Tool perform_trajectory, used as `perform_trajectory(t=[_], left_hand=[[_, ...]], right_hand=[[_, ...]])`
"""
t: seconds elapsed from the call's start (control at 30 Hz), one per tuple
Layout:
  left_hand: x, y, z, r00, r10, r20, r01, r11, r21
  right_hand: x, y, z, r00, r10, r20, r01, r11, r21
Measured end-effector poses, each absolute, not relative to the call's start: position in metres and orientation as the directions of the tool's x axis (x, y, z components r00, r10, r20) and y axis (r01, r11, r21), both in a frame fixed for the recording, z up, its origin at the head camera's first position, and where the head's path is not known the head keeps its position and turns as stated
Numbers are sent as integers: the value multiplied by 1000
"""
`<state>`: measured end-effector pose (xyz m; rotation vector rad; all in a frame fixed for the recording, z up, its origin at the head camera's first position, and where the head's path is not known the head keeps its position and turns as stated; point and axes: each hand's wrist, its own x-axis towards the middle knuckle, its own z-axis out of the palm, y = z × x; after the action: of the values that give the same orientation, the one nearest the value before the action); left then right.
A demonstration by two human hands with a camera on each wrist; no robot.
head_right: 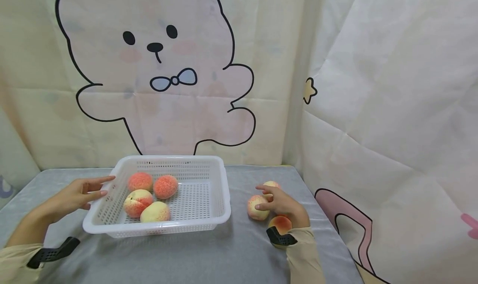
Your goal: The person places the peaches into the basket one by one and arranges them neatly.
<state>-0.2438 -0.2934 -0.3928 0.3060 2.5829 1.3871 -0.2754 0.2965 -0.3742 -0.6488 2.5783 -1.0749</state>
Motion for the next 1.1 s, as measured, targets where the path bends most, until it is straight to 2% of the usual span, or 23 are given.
perform_trajectory(t=[0.33,0.67,0.87,1.1], left_hand=[[-242,-294,-393,-961,265,-74,88,550,831],[-242,-294,-394,-961,269,-67,98,555,826],[-242,-293,-393,-961,265,-75,85,544,835],[-242,-294,-392,-959,274,-74,86,529,844]], right_hand=[[-276,293,-384,-872,-465,-153,-223,655,-722],[-277,287,-391,-877,-469,-107,-306,715,-628],[-281,285,-394,-877,-471,-93,-308,700,-645],[-285,283,-394,-879,-476,-15,-330,632,-701]])
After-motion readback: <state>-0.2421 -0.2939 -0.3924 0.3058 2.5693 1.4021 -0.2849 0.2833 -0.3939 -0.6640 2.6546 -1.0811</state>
